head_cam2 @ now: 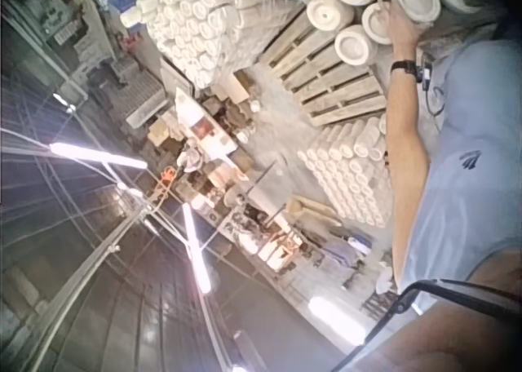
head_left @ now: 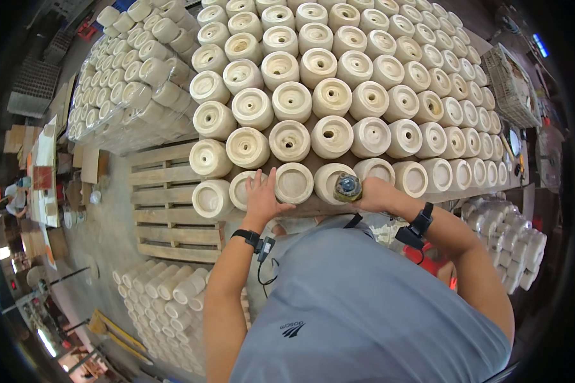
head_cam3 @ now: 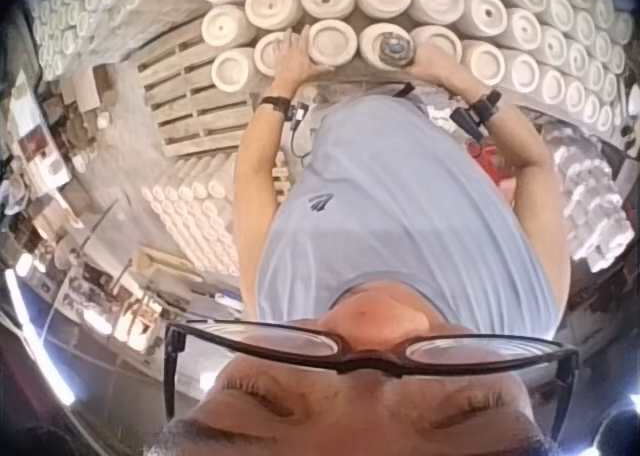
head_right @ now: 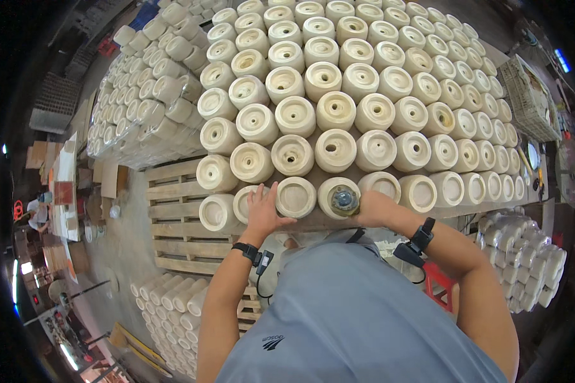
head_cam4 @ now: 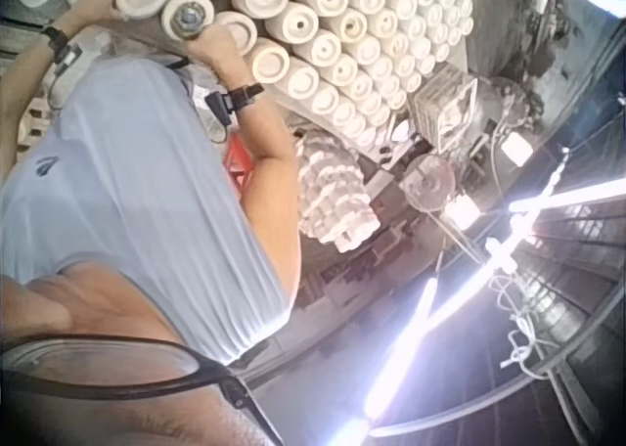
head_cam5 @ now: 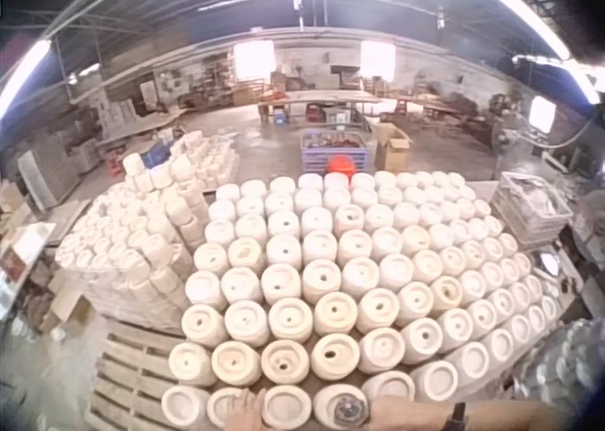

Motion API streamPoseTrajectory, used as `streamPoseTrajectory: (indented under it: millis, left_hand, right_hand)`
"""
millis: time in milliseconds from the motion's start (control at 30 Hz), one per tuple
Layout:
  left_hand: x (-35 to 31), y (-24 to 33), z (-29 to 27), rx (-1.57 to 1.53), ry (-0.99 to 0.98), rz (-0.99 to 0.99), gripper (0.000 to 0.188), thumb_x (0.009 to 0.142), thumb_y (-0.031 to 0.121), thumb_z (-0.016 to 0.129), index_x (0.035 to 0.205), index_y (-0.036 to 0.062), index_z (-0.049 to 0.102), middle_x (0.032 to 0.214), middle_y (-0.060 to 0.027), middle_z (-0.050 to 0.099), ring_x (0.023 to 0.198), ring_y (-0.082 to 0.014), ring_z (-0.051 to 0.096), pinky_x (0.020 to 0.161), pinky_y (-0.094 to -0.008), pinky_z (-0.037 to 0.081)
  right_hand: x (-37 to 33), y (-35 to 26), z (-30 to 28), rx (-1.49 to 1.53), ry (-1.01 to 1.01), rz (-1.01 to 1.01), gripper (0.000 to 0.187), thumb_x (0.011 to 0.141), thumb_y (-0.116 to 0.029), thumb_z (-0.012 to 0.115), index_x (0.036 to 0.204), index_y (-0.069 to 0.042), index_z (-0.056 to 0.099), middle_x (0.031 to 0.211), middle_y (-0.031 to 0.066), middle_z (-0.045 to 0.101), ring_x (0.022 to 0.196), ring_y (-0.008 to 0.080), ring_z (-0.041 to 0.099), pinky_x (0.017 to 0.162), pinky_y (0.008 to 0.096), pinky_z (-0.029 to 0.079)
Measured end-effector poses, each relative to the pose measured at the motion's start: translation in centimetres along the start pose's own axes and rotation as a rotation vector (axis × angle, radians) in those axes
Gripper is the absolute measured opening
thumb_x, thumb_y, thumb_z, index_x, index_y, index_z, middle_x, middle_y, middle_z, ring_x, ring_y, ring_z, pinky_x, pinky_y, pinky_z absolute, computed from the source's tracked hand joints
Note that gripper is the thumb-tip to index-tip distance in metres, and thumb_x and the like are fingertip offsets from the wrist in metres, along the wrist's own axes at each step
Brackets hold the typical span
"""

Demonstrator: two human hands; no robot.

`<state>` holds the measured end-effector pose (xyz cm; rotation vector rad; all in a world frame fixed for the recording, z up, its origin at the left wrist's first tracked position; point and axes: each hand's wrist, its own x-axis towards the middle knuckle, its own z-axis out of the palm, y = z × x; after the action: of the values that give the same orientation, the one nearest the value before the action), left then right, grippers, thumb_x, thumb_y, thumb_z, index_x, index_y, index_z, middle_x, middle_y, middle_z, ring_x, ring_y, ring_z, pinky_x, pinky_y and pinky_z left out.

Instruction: The recorder uses a mallet and a pneumatic nailer to assemble or secure wooden components, then moves and stacks finished wooden bowls in a workshop environment.

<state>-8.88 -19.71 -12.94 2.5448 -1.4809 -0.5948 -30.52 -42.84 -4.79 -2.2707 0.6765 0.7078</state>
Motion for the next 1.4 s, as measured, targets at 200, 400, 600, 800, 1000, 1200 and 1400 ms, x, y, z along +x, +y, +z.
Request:
streamPoseTrajectory:
  millis: [200,400,600,800,1000,1200,1400]
  left_hand:
    - [0.3,-1.8,0.1,0.003,0.034,0.107,0.115,0.057,0.06,0.081,0.144,0.0017,0.033,0.123,-0.0181,0.06,0.13,-0.0371,0.041,0.109,-0.0565,0.022]
    - [1.4,-5.5,-0.2,-0.064,-0.046,0.321,0.102,0.064,0.054,0.08,0.139,0.0004,0.039,0.109,-0.0161,0.064,0.118,-0.0326,0.05,0.102,-0.0551,0.026]
    - [1.5,-6.7,0.3,-0.048,0.045,0.368,0.101,0.061,0.056,0.08,0.138,0.0031,0.042,0.106,-0.0127,0.065,0.113,-0.0304,0.053,0.113,-0.0591,0.012]
    - [1.2,-7.4,0.3,-0.109,0.054,0.348,0.098,0.062,0.053,0.079,0.138,0.003,0.043,0.102,-0.0079,0.064,0.113,-0.0295,0.052,0.115,-0.0607,0.007]
    - [1.1,-7.5,0.8,-0.095,0.06,0.362,0.1,0.06,0.054,0.08,0.138,0.0029,0.043,0.102,-0.0088,0.064,0.113,-0.0291,0.052,0.115,-0.0604,0.006]
    - [1.0,-8.0,-0.5,-0.12,-0.059,0.366,0.102,0.061,0.05,0.081,0.141,0.0026,0.039,0.118,-0.0132,0.059,0.123,-0.0318,0.046,0.115,-0.0592,0.007]
    - [-2.9,-13.8,-3.3,-0.112,0.132,0.302,0.102,0.06,0.046,0.084,0.142,0.0072,0.038,0.142,-0.019,0.042,0.136,-0.0367,0.033,0.115,-0.0557,0.013]
  right_hand:
    - [0.4,-0.7,1.9,0.023,0.142,0.099,0.045,0.072,-0.04,0.072,0.079,0.004,0.069,0.081,0.0266,0.066,0.078,0.0409,0.066,0.073,0.045,0.053]
    - [-1.0,-7.0,1.2,0.065,0.222,0.25,0.045,0.075,-0.041,0.071,0.093,0.001,0.069,0.087,0.0251,0.067,0.084,0.0389,0.066,0.077,0.0438,0.052]
    - [3.1,-13.3,2.1,0.188,0.316,0.173,0.044,0.077,-0.04,0.07,0.098,-0.002,0.069,0.087,0.0235,0.068,0.084,0.0375,0.066,0.076,0.0433,0.052]
    - [7.1,-15.9,3.3,0.065,0.317,0.288,0.044,0.075,-0.039,0.072,0.097,-0.001,0.068,0.088,0.0225,0.068,0.085,0.0359,0.067,0.077,0.0425,0.052]
    - [7.0,-16.4,3.3,0.059,0.287,0.332,0.043,0.076,-0.036,0.072,0.102,-0.003,0.068,0.086,0.0205,0.069,0.082,0.0352,0.067,0.075,0.0398,0.053]
    - [4.9,-14.5,3.5,0.138,0.088,0.313,0.048,0.074,-0.042,0.072,0.09,0.003,0.068,0.07,0.0166,0.067,0.06,0.0247,0.066,0.06,0.0377,0.052]
    - [5.4,-12.3,6.0,0.061,0.172,0.167,0.049,0.074,-0.043,0.072,0.079,0.006,0.067,0.065,0.0196,0.064,0.055,0.0292,0.064,0.056,0.0379,0.051]
